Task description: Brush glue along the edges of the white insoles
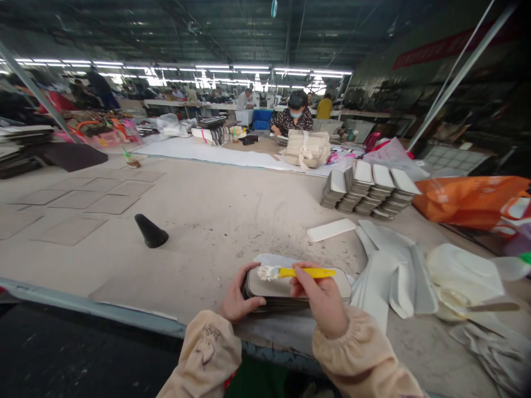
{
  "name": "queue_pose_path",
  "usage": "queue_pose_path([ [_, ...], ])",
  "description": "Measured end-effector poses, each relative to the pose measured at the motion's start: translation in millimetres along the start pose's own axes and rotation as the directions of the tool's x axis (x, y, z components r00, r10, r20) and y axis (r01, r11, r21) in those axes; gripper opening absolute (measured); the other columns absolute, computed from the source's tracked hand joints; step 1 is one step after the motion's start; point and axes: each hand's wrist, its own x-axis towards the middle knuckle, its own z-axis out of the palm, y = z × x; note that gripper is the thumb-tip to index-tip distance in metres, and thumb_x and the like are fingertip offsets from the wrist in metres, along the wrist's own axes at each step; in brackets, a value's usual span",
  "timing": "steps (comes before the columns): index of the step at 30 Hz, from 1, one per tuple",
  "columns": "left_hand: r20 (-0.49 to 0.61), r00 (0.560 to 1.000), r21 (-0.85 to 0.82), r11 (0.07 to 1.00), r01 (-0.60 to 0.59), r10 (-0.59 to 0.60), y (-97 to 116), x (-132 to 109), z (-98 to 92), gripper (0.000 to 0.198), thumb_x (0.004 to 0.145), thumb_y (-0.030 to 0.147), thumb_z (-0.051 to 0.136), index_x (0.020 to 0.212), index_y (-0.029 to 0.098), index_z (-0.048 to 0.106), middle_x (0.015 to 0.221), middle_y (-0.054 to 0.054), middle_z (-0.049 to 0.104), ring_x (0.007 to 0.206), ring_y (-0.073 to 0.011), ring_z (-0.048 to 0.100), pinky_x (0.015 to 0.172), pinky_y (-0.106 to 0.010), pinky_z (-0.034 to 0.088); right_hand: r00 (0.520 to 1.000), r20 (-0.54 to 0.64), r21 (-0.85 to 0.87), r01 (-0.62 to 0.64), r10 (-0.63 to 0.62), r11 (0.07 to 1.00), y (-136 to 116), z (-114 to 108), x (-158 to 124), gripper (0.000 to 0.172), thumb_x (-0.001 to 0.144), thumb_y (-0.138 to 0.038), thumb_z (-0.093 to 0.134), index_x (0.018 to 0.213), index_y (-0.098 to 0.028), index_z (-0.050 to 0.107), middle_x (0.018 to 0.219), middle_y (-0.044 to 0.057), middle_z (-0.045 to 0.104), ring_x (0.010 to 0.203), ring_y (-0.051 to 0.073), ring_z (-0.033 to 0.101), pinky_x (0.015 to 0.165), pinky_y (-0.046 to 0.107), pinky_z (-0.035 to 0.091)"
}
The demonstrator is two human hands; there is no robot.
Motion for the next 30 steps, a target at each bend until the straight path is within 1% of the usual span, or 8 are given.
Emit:
queue_pose_path([
  [4, 0.017, 1.000, -0.019, 1.000, -0.020, 0.021, 0, -1, 1.8, 0.076, 0.067, 0.044, 0.076, 0.130, 0.022, 0.039, 0.129, -0.010, 0.054, 0.116, -0.0281, 0.053, 0.102, -0.040, 0.040, 0.998, 0.060, -0.126, 0.017, -0.009, 0.992, 3, 12, 1, 0.040, 0.079, -0.056, 0.064, 0.087, -0.017, 0.061, 0.065, 0.000, 0.062, 0.050, 0.014, 0.059, 0.049, 0.023, 0.048],
  [8, 0.015, 1.000, -0.020, 1.000, -0.015, 0.015, -1, -1, 2.7, 0.073, 0.069, 0.042, 0.073, 0.130, 0.022, 0.038, 0.127, -0.009, 0.054, 0.114, -0.0274, 0.053, 0.101, -0.040, 0.040, 0.998, 0.053, -0.269, 0.048, -0.034, 0.962, 4, 6, 1, 0.039, 0.082, -0.057, 0.059, 0.089, -0.018, 0.061, 0.064, 0.000, 0.063, 0.051, 0.015, 0.060, 0.050, 0.024, 0.048],
  [14, -0.004, 1.000, 0.044, 0.999, -0.016, 0.016, -3, -1, 3.1, 0.069, 0.070, 0.038, 0.071, 0.129, 0.022, 0.038, 0.127, -0.008, 0.052, 0.115, -0.0274, 0.050, 0.102, -0.040, 0.038, 0.987, -0.124, -0.493, 0.031, -0.105, 0.870, -5, -50, -1, 0.042, 0.082, -0.059, 0.056, 0.088, -0.018, 0.063, 0.061, 0.002, 0.065, 0.054, 0.018, 0.062, 0.054, 0.026, 0.049],
  [19, -0.011, 1.000, 0.081, 0.997, 0.006, -0.005, -2, -1, 3.1, 0.066, 0.070, 0.033, 0.068, 0.128, 0.023, 0.039, 0.127, -0.008, 0.052, 0.117, -0.0276, 0.049, 0.103, -0.041, 0.036, 0.936, -0.311, -0.673, -0.093, -0.166, 0.734, -23, -102, -9, 0.040, 0.083, -0.056, 0.052, 0.090, -0.018, 0.064, 0.057, 0.001, 0.066, 0.058, 0.020, 0.066, 0.059, 0.029, 0.048],
  [22, -0.013, 1.000, 0.083, 0.996, 0.006, -0.005, -2, -1, 3.1, 0.066, 0.070, 0.031, 0.068, 0.129, 0.024, 0.039, 0.129, -0.008, 0.051, 0.119, -0.0276, 0.048, 0.105, -0.042, 0.035, 0.899, -0.394, -0.724, -0.175, -0.192, 0.667, -31, -114, -16, 0.036, 0.084, -0.053, 0.052, 0.093, -0.020, 0.064, 0.058, 0.001, 0.067, 0.058, 0.020, 0.066, 0.057, 0.028, 0.047],
  [24, -0.022, 1.000, 0.083, 0.997, 0.005, -0.003, -3, -2, 3.3, 0.066, 0.070, 0.031, 0.068, 0.128, 0.024, 0.039, 0.129, -0.008, 0.050, 0.120, -0.0279, 0.048, 0.105, -0.043, 0.035, 0.884, -0.407, -0.732, -0.166, -0.228, 0.661, -33, -111, -20, 0.035, 0.083, -0.053, 0.052, 0.093, -0.021, 0.064, 0.057, 0.000, 0.067, 0.058, 0.020, 0.066, 0.056, 0.028, 0.046],
  [26, -0.028, 1.000, 0.076, 0.997, 0.005, -0.002, -3, -2, 3.8, 0.065, 0.070, 0.031, 0.068, 0.128, 0.023, 0.039, 0.129, -0.008, 0.051, 0.119, -0.0278, 0.048, 0.105, -0.043, 0.035, 0.888, -0.384, -0.698, -0.100, -0.253, 0.709, -33, -98, -24, 0.036, 0.083, -0.053, 0.053, 0.093, -0.020, 0.063, 0.057, 0.000, 0.065, 0.058, 0.019, 0.065, 0.056, 0.028, 0.046],
  [30, -0.028, 1.000, 0.052, 0.999, -0.004, 0.005, -1, -2, 5.0, 0.067, 0.068, 0.031, 0.069, 0.128, 0.022, 0.040, 0.128, -0.008, 0.052, 0.118, -0.0277, 0.049, 0.105, -0.042, 0.036, 0.949, -0.255, -0.473, 0.046, -0.186, 0.880, -25, -54, -26, 0.038, 0.082, -0.054, 0.057, 0.090, -0.018, 0.062, 0.061, 0.001, 0.064, 0.057, 0.017, 0.062, 0.059, 0.027, 0.049],
])
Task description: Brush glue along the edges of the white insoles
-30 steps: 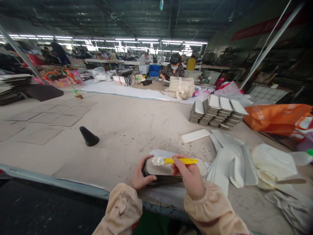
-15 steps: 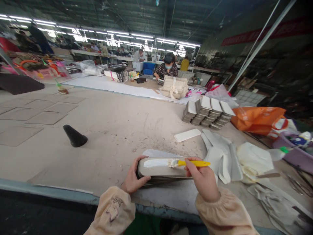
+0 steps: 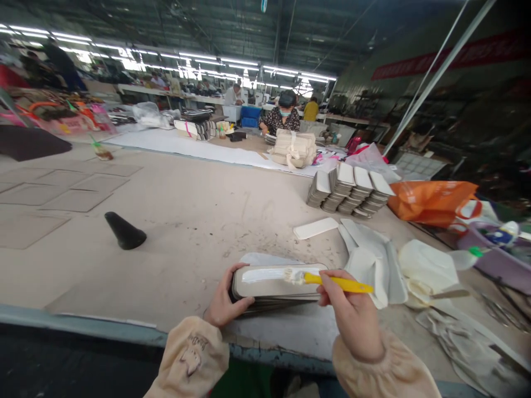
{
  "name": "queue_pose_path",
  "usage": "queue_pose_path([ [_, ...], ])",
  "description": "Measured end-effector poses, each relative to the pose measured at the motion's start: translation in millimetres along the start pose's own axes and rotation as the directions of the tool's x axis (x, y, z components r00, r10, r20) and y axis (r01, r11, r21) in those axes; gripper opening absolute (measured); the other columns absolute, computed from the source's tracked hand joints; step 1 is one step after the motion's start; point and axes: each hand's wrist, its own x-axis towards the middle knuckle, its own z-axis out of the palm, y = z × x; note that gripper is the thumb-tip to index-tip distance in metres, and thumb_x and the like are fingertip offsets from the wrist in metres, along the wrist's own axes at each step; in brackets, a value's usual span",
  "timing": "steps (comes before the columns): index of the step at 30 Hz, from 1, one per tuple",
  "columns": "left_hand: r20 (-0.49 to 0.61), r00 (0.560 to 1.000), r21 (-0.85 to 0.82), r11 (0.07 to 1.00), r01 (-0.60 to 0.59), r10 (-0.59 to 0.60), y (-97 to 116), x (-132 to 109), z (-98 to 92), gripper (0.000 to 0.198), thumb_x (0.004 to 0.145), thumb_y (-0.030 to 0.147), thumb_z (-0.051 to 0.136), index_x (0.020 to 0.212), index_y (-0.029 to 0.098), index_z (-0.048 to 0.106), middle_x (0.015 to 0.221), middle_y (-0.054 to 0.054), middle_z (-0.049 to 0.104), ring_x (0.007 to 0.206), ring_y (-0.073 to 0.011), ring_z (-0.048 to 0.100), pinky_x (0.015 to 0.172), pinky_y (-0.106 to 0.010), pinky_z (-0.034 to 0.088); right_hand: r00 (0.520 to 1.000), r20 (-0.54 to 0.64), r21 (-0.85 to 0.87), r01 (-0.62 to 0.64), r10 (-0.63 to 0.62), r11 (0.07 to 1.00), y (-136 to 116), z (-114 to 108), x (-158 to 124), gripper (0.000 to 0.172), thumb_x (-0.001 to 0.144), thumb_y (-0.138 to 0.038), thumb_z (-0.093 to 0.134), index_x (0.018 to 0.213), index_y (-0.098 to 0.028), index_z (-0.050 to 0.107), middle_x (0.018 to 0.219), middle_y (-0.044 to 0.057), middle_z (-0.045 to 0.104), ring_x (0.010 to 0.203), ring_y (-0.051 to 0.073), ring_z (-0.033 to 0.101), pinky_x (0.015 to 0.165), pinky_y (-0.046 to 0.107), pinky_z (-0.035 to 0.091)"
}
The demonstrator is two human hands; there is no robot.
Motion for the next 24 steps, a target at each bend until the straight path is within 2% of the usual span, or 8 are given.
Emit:
queue_pose_path([
  [3, -0.002, 1.000, -0.031, 1.000, -0.008, 0.008, 0, 0, 0.8, 0.069, 0.067, 0.031, 0.071, 0.128, 0.022, 0.039, 0.130, -0.009, 0.052, 0.120, -0.0279, 0.049, 0.105, -0.042, 0.036, 0.987, 0.158, 0.170, -0.046, 0.018, 0.984, -10, 35, -8, 0.037, 0.083, -0.053, 0.058, 0.089, -0.017, 0.061, 0.063, 0.000, 0.063, 0.054, 0.015, 0.059, 0.056, 0.026, 0.048],
  [6, 0.008, 1.000, -0.069, 0.998, -0.003, 0.004, -1, 1, 1.4, 0.071, 0.068, 0.032, 0.072, 0.129, 0.022, 0.038, 0.130, -0.009, 0.052, 0.119, -0.0279, 0.051, 0.104, -0.042, 0.038, 0.962, 0.273, 0.223, -0.089, 0.026, 0.971, -18, 62, -12, 0.035, 0.085, -0.052, 0.057, 0.089, -0.018, 0.059, 0.061, -0.002, 0.061, 0.050, 0.013, 0.058, 0.052, 0.023, 0.046],
  [8, 0.013, 1.000, -0.084, 0.996, 0.005, -0.004, -1, 1, 1.5, 0.071, 0.067, 0.031, 0.072, 0.129, 0.022, 0.038, 0.129, -0.009, 0.053, 0.118, -0.0277, 0.052, 0.103, -0.041, 0.039, 0.949, 0.314, 0.206, -0.098, 0.029, 0.974, -21, 72, -14, 0.033, 0.086, -0.051, 0.055, 0.089, -0.018, 0.058, 0.059, -0.002, 0.061, 0.049, 0.012, 0.058, 0.050, 0.022, 0.044],
  [11, 0.008, 1.000, -0.069, 0.998, 0.013, -0.012, -1, 1, 1.3, 0.070, 0.067, 0.030, 0.072, 0.129, 0.022, 0.040, 0.128, -0.009, 0.054, 0.117, -0.0275, 0.052, 0.103, -0.041, 0.040, 0.941, 0.337, 0.151, -0.087, 0.031, 0.985, -19, 73, -14, 0.032, 0.087, -0.050, 0.053, 0.088, -0.018, 0.058, 0.056, -0.003, 0.060, 0.049, 0.013, 0.058, 0.050, 0.022, 0.044],
  [16, 0.001, 1.000, 0.000, 1.000, 0.008, -0.008, -1, 0, 0.3, 0.068, 0.068, 0.030, 0.070, 0.129, 0.023, 0.040, 0.129, -0.008, 0.052, 0.119, -0.0267, 0.050, 0.105, -0.041, 0.037, 0.960, 0.275, 0.069, -0.066, 0.045, 0.995, -2, 47, -5, 0.032, 0.087, -0.050, 0.053, 0.088, -0.019, 0.059, 0.056, -0.003, 0.060, 0.047, 0.013, 0.056, 0.050, 0.022, 0.044],
  [20, 0.003, 1.000, 0.041, 0.999, 0.010, -0.010, -2, 1, -0.7, 0.066, 0.069, 0.032, 0.068, 0.128, 0.023, 0.040, 0.128, -0.007, 0.053, 0.118, -0.0268, 0.051, 0.104, -0.041, 0.038, 0.989, 0.146, -0.073, -0.002, 0.013, 0.997, 14, 7, 6, 0.034, 0.086, -0.052, 0.052, 0.086, -0.019, 0.060, 0.055, -0.002, 0.061, 0.051, 0.014, 0.058, 0.054, 0.024, 0.045],
  [24, -0.014, 1.000, 0.087, 0.996, 0.006, -0.005, -3, 2, -1.1, 0.064, 0.069, 0.035, 0.068, 0.127, 0.022, 0.042, 0.128, -0.009, 0.054, 0.118, -0.0277, 0.052, 0.104, -0.042, 0.039, 0.999, -0.012, -0.243, -0.039, 0.037, 0.969, 22, -33, 14, 0.035, 0.084, -0.053, 0.051, 0.086, -0.019, 0.061, 0.053, -0.001, 0.061, 0.053, 0.017, 0.062, 0.053, 0.025, 0.046],
])
